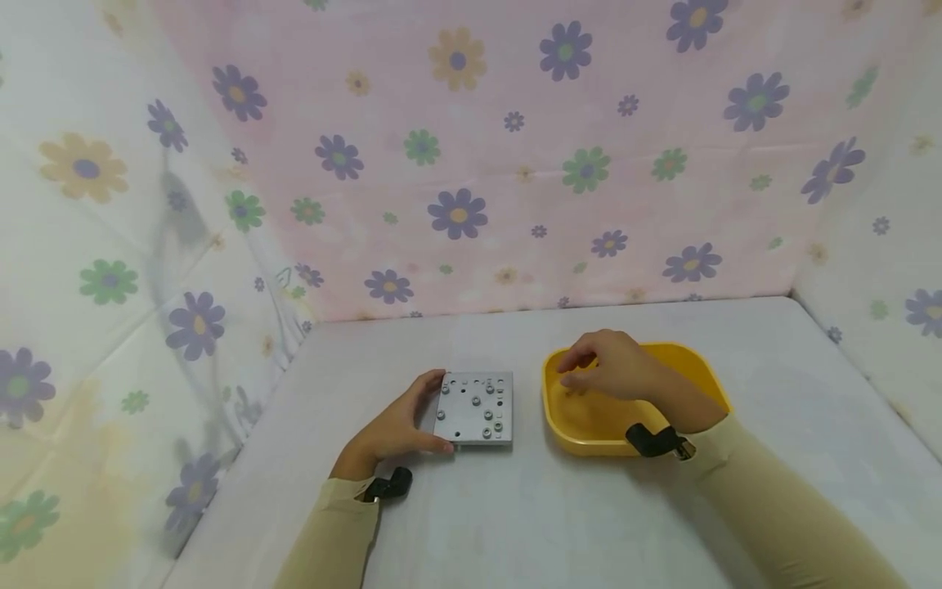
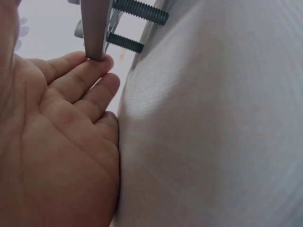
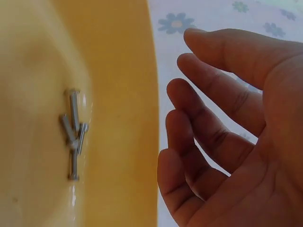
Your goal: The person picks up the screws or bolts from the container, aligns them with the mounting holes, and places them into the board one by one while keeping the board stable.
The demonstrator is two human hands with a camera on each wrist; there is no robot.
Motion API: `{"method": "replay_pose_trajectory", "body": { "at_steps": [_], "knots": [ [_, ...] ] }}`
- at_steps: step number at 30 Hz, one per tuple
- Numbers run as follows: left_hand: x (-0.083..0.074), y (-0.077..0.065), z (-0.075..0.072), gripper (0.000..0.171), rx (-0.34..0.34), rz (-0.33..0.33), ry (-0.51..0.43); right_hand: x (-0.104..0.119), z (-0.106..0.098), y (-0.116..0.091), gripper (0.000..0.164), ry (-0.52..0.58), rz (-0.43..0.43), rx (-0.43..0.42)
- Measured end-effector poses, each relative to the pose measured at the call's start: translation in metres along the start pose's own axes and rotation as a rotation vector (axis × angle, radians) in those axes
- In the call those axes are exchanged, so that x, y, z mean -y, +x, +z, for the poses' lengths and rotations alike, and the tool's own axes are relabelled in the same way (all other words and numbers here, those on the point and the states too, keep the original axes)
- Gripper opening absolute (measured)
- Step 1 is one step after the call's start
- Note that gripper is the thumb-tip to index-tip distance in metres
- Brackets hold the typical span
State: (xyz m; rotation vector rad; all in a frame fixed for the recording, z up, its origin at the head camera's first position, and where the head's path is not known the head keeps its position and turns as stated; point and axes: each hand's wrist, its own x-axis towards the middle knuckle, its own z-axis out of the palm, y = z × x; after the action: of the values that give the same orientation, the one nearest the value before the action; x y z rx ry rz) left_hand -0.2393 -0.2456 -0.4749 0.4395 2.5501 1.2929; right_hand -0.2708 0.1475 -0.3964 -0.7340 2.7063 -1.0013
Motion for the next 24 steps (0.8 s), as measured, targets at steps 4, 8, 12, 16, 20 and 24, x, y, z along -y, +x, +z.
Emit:
{"method": "replay_pose_trajectory", "body": {
  "at_steps": [4,8,12,16,20,24],
  "knots": [
    [0.000,0.001,0.000,0.131,0.002,-0.001,-0.002,-0.009,-0.004,0.000,0.022,0.026,-0.021,0.015],
    [0.000,0.001,0.000,0.131,0.004,0.006,-0.014,-0.014,-0.007,0.000,0.026,0.064,-0.035,0.038],
    [0.001,0.001,0.000,0.131,0.007,0.001,-0.013,-0.019,-0.010,0.000,0.029,0.092,-0.038,0.054],
    [0.000,0.001,0.000,0.131,0.005,0.000,-0.009,-0.026,-0.014,0.000,0.029,0.128,-0.019,0.067],
    [0.001,0.001,0.000,0.130,-0.001,0.006,-0.007,-0.033,-0.017,0.000,0.032,0.164,0.019,0.095],
    [0.000,0.001,0.000,0.131,0.001,0.010,-0.005,-0.039,-0.019,-0.001,0.035,0.162,0.037,0.118]
  ]
}}
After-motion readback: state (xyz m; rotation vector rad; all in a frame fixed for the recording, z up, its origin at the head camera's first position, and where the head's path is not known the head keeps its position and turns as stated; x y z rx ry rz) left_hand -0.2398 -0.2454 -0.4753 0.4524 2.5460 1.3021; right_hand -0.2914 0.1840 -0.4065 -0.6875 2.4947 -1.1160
